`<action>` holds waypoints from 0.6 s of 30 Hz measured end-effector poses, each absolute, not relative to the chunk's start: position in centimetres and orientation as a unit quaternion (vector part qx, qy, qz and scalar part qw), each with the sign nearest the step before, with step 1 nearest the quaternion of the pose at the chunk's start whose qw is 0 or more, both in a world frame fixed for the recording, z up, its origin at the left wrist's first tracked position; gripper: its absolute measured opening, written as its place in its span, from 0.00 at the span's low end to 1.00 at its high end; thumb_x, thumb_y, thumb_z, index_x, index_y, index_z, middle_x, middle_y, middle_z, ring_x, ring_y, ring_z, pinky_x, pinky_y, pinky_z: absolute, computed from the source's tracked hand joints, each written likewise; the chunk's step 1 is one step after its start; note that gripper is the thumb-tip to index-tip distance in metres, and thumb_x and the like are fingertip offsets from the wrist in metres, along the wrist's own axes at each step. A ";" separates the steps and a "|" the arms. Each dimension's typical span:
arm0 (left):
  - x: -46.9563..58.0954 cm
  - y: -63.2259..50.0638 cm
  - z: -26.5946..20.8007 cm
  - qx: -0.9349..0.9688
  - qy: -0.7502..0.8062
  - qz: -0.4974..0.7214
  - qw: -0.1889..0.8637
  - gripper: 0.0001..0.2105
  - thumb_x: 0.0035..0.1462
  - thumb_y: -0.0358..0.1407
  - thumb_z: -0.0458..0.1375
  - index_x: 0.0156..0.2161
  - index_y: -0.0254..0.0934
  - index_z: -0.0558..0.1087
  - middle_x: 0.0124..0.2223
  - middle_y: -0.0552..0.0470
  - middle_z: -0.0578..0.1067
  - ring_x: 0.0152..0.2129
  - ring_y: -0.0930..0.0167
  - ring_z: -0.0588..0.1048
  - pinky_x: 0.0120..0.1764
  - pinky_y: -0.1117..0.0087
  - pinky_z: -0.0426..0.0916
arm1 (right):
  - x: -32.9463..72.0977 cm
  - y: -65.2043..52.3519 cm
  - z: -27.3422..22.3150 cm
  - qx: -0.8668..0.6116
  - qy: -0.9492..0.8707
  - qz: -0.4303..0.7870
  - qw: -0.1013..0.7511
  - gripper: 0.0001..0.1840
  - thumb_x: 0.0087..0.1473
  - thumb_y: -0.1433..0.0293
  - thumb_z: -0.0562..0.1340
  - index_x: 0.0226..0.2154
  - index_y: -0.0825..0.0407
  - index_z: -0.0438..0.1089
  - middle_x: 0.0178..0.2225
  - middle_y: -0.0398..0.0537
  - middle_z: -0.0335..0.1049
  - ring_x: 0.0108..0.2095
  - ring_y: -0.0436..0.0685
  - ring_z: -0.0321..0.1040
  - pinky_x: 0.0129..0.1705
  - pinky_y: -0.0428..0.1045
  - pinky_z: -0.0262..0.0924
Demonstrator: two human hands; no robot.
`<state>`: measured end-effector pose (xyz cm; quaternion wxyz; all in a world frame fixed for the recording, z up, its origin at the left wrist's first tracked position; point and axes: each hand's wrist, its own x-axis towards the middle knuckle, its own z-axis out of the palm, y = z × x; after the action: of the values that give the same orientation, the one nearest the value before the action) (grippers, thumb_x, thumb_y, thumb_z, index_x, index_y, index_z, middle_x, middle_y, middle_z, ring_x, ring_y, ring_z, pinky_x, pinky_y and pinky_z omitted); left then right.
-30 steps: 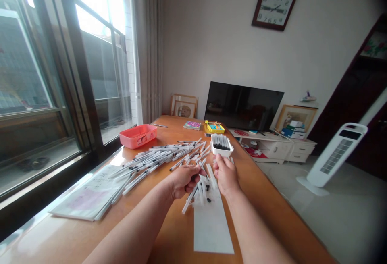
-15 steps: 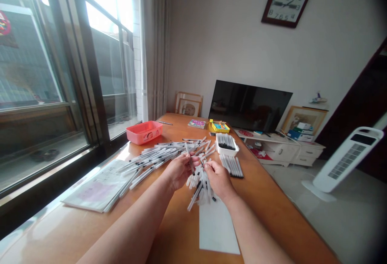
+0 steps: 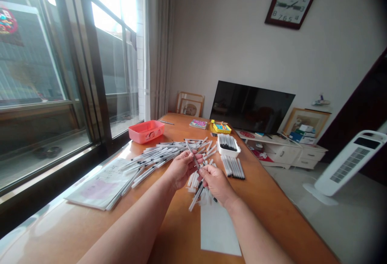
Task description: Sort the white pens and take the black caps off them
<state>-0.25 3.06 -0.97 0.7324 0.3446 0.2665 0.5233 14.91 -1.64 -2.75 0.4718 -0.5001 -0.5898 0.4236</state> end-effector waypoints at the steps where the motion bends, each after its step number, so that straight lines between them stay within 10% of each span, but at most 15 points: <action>1: -0.2 3.0 -0.9 0.354 0.268 0.521 0.729 0.05 0.65 0.31 0.56 0.45 0.36 0.69 0.45 0.43 0.79 0.39 0.69 0.80 0.40 0.68 0.75 | 15.0 -1.6 -2.8 -0.496 -0.585 0.425 0.481 0.19 0.57 0.53 0.62 0.28 0.52 0.69 0.22 0.40 0.66 0.21 0.48 0.57 0.26 0.45 0.52; 18: 0.3 2.9 -1.2 0.348 0.317 0.556 0.685 0.08 0.61 0.34 0.62 0.34 0.35 0.66 0.38 0.43 0.80 0.30 0.74 0.79 0.34 0.76 0.74 | 15.3 -1.0 -3.4 -0.516 -0.642 0.317 0.469 0.19 0.59 0.53 0.59 0.29 0.51 0.68 0.23 0.41 0.68 0.22 0.50 0.60 0.26 0.45 0.55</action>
<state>0.27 2.88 -1.20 0.6849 0.3478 0.3170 0.5562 15.26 -1.04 -3.43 0.4690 -0.5165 -0.6424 0.3172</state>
